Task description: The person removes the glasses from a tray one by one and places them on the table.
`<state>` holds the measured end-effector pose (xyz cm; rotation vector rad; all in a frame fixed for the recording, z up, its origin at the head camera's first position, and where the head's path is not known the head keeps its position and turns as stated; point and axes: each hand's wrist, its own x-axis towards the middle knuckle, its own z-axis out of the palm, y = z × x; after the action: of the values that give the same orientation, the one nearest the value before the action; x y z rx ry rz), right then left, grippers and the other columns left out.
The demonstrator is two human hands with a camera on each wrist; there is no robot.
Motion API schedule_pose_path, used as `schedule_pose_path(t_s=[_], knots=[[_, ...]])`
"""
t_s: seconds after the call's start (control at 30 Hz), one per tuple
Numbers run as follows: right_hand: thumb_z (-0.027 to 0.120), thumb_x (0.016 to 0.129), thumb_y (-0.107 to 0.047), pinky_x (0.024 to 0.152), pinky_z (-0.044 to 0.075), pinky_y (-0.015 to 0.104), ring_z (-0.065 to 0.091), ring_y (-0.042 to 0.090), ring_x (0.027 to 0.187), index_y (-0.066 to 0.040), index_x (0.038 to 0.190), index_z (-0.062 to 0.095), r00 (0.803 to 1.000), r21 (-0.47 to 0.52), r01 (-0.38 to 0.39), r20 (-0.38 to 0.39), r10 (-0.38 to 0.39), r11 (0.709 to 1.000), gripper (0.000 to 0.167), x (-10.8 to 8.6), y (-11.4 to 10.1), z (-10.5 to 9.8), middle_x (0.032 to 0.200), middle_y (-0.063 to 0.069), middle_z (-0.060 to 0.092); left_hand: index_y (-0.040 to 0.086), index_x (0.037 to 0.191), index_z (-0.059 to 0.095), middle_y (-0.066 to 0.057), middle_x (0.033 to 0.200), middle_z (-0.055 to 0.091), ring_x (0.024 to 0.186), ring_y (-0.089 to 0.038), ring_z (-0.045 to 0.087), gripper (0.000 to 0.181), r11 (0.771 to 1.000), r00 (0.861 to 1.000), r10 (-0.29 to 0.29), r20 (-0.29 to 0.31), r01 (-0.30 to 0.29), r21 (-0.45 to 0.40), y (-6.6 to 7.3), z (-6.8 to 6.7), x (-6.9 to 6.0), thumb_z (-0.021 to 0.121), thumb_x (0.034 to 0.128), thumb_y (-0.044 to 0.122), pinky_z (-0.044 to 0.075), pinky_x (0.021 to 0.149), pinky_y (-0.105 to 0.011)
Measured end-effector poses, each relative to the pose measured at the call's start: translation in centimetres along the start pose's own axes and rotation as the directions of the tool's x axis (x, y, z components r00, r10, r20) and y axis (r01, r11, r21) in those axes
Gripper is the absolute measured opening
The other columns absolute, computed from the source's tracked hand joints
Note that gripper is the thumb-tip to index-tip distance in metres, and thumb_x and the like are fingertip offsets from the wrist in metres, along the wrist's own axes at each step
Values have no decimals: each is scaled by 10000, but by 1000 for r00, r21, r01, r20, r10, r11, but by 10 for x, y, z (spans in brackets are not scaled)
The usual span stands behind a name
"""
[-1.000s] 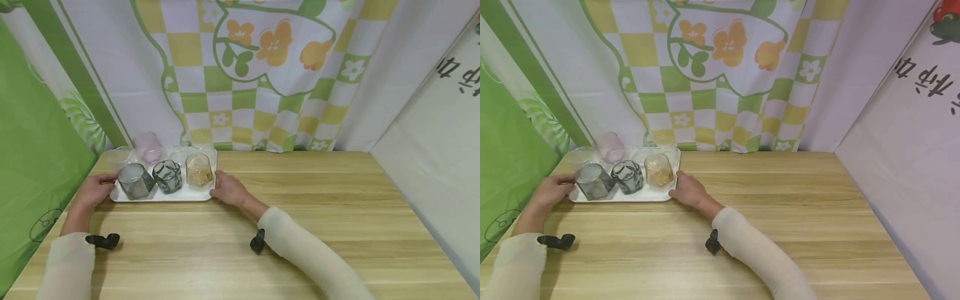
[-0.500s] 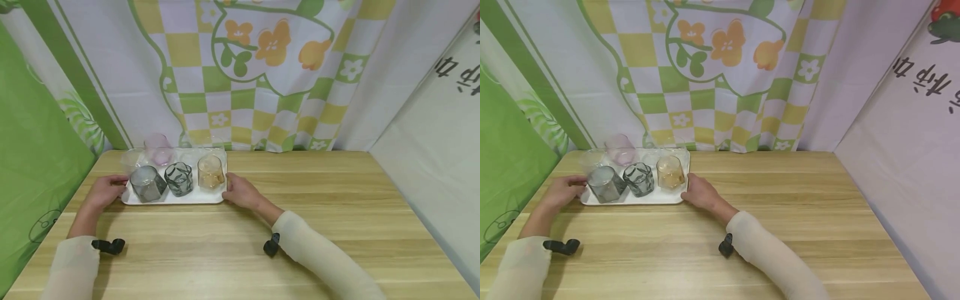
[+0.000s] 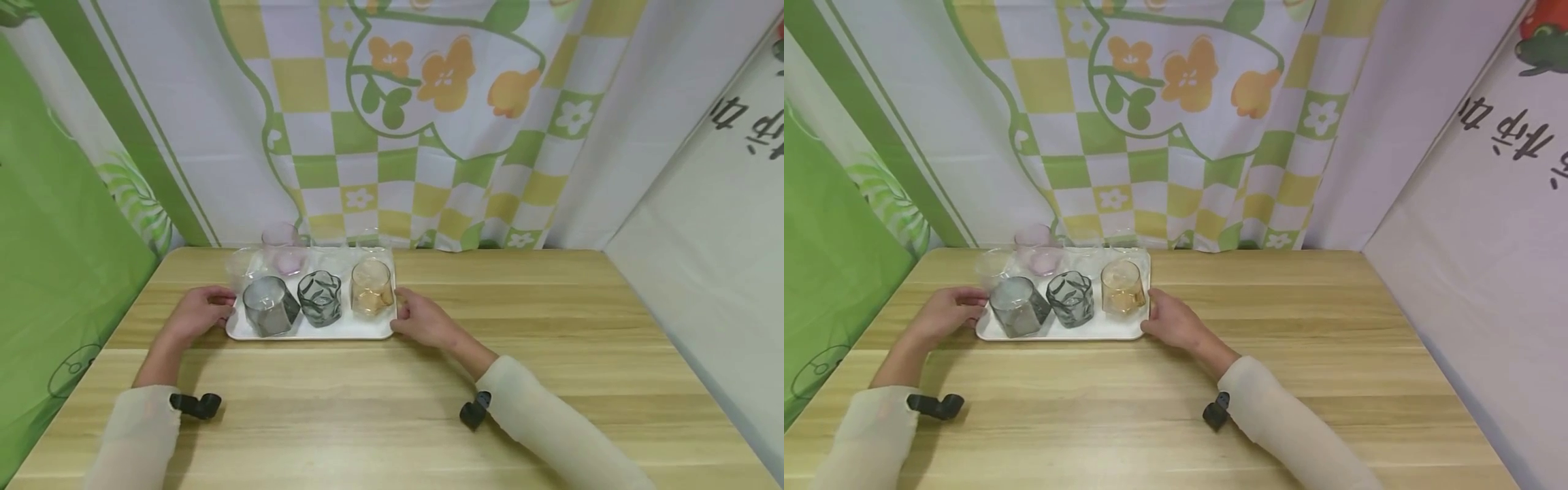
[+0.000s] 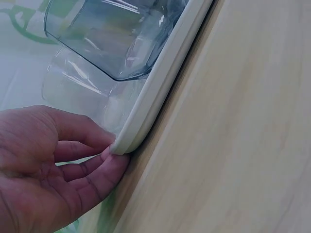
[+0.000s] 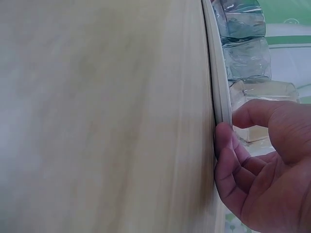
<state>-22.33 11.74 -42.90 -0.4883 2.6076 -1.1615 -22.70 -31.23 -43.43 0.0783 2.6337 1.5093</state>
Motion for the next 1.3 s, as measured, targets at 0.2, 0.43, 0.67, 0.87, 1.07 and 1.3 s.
schedule_pose_path(t_s=[0.2, 0.43, 0.67, 0.87, 1.07, 1.3], knots=[[700, 901, -53, 544, 438, 251, 575, 129, 638, 72, 1526, 363, 1000, 1, 1, 1, -1, 1000, 721, -6, 7, -7, 803, 17, 643, -268, 1284, 468, -371, 1163, 573, 816, -107, 626, 412, 999, 1000, -5, 24, 6, -40, 3, 9, 1, 606, 937, -95, 595, 660, -276], [708, 900, -44, 534, 445, 255, 571, 135, 640, 64, 1530, 362, 1000, 13, -18, 9, 18, 1000, 727, -11, 15, -14, 808, 22, 646, -241, 1277, 495, -329, 1121, 600, 837, -139, 624, 396, 999, 1000, -14, 24, 14, -30, 6, 19, 2, 623, 942, -74, 601, 659, -289], [715, 900, -13, 551, 490, 264, 600, 156, 669, 71, 1529, 358, 1000, 63, -10, 12, 10, 998, 728, -14, 19, -17, 830, 46, 660, -220, 1279, 500, -276, 1119, 592, 877, -164, 618, 399, 999, 999, -34, 37, 35, -41, 6, 20, 4, 630, 940, -55, 609, 688, -310], [726, 907, -13, 567, 516, 277, 612, 165, 679, 59, 1531, 363, 1000, 78, -14, 11, 13, 997, 726, -15, 20, -17, 831, 45, 663, -213, 1292, 493, -259, 1123, 582, 872, -162, 616, 414, 998, 998, -40, 40, 42, -44, 6, 20, 5, 637, 943, -43, 609, 685, -314], [739, 912, -41, 592, 547, 302, 632, 179, 710, 46, 1519, 388, 1000, 87, -14, 20, 12, 996, 707, -15, 21, -20, 870, 59, 675, -218, 1323, 471, -256, 1130, 573, 862, -143, 611, 459, 998, 999, -37, 37, 39, -45, 5, 19, 5, 652, 946, -28, 610, 679, -313], [784, 886, -92, 837, 540, 380, 613, 270, 985, 14, 1510, 421, 999, 100, 26, -49, -21, 995, 730, -13, 22, -24, 1171, 164, 613, -206, 1375, 424, -215, 1113, 561, 858, -102, 588, 525, 996, 998, -31, 49, 35, -78, 1, 21, 9, 665, 942, -31, 605, 686, -296]])
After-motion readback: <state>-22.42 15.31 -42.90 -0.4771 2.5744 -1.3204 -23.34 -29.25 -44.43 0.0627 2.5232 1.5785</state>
